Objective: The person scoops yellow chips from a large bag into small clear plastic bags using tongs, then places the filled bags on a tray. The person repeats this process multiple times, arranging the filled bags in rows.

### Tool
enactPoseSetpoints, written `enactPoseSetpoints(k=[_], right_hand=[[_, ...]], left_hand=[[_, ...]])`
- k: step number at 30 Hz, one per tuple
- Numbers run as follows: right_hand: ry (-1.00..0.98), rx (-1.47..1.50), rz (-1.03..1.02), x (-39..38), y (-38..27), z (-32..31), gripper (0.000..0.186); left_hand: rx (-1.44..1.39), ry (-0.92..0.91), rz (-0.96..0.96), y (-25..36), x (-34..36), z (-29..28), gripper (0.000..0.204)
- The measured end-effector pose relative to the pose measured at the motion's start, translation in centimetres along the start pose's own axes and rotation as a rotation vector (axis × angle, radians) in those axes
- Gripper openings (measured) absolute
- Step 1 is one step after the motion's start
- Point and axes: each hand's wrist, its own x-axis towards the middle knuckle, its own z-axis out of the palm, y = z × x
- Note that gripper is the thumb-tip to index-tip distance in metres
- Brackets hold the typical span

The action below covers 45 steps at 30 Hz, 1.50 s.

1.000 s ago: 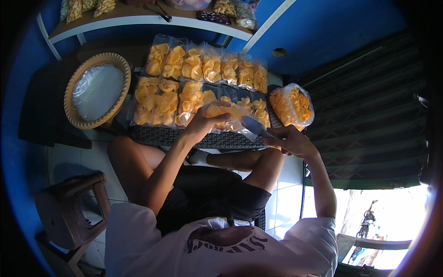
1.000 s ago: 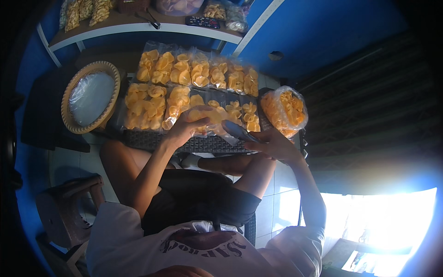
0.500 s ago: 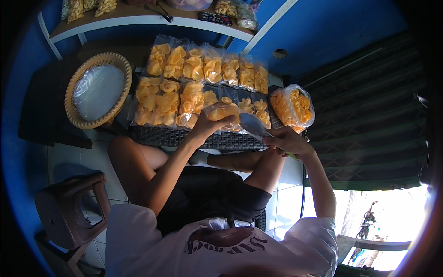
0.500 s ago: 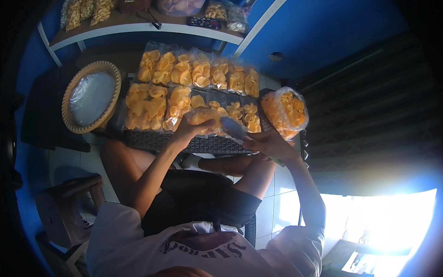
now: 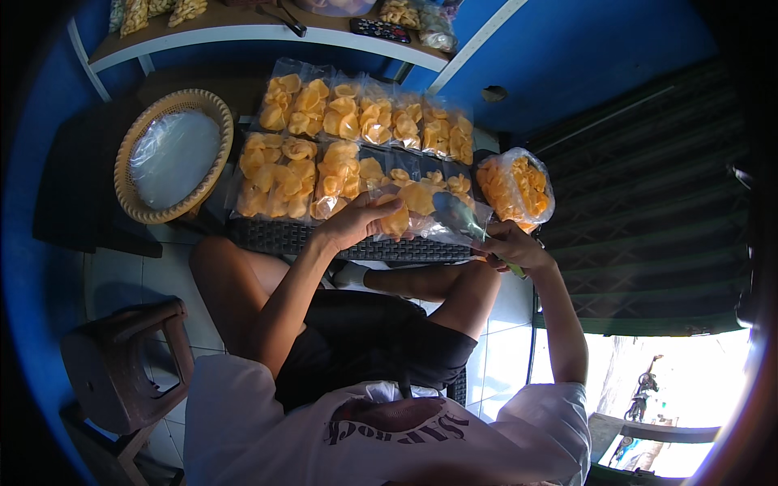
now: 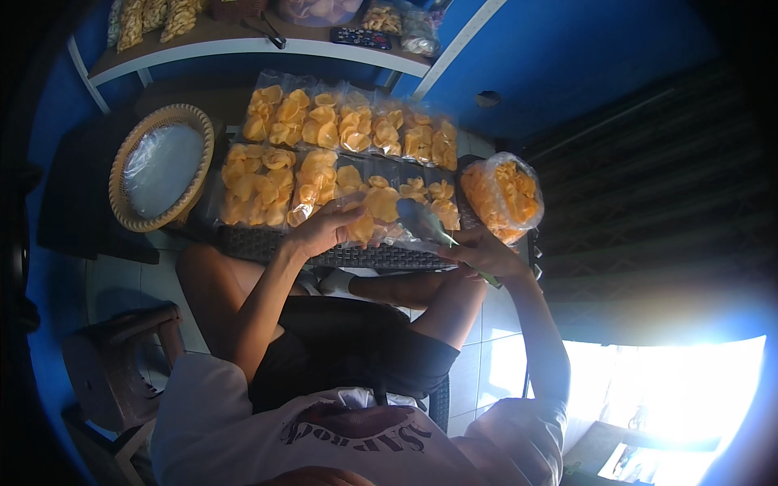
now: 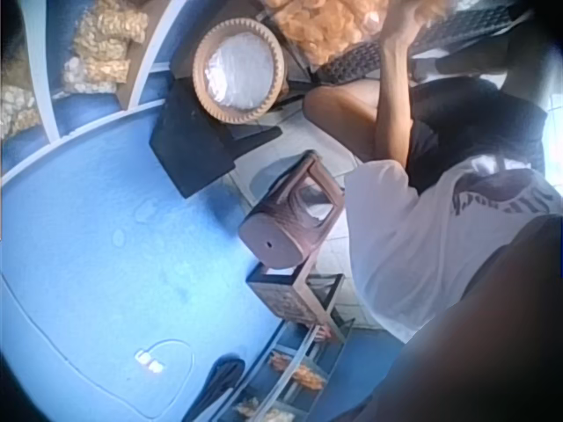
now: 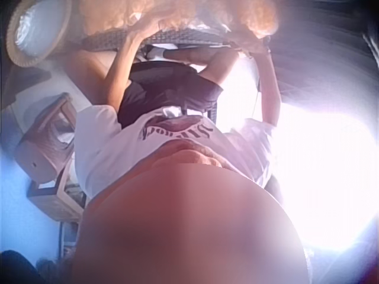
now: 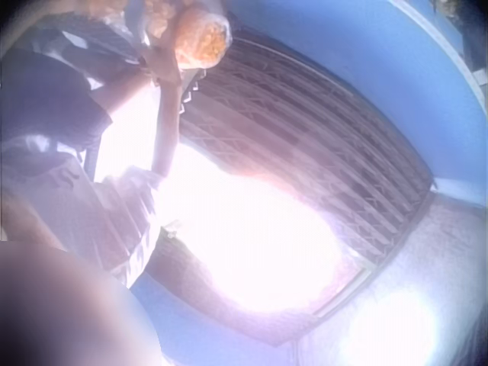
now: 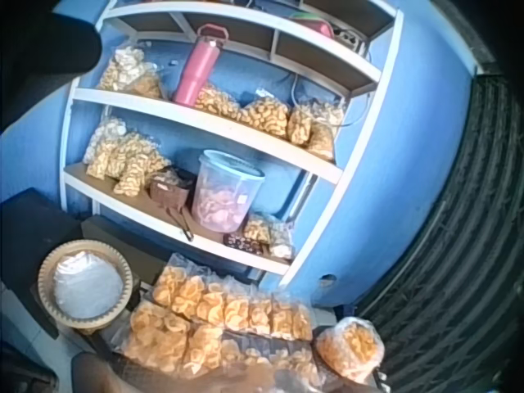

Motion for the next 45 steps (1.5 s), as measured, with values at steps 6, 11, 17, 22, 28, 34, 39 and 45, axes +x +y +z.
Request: enactPoseSetpoints(k=[6, 11, 17, 22, 28, 34, 39, 45], right_hand=[[0.006, 0.001, 0.026, 0.5, 0.5, 0.7, 0.031], [-0.010, -0.042, 0.030, 0.6, 0.4, 0.6, 0.037], [0.019, -0.140, 0.054, 0.7, 0.1, 1.1, 0.036], [0.036, -0.184, 0.078, 0.6, -0.5, 1.7, 0.039], [0.064, -0.183, 0.080, 0.3, -1.0, 1.9, 0.045], [0.068, -0.196, 0.096, 0.4, -1.3, 2.9, 0.048], [0.106, -0.224, 0.084, 0.4, -1.5, 3.1, 0.044], [0.117, -0.221, 0.016, -0.8, -1.9, 2.7, 0.040]], left_hand=[[0.087, -0.014, 0.000, 0.0, -0.3, 0.3, 0.054], [0.175, 0.099, 0.070, -0.5, 0.2, 0.2, 0.047], [0.022, 0.118, 0.068, -1.3, 0.5, 0.5, 0.040], [-0.001, 0.181, 0.032, -1.5, 0.2, 1.1, 0.043], [0.017, 0.144, 0.017, -1.0, 0.5, 0.5, 0.044], [-0.030, 0.151, 0.084, -1.5, 0.9, 0.8, 0.047], [-0.037, 0.193, 0.086, -1.5, 0.4, 1.5, 0.035], [-0.106, 0.204, 0.070, -0.9, 0.2, 1.3, 0.037]])
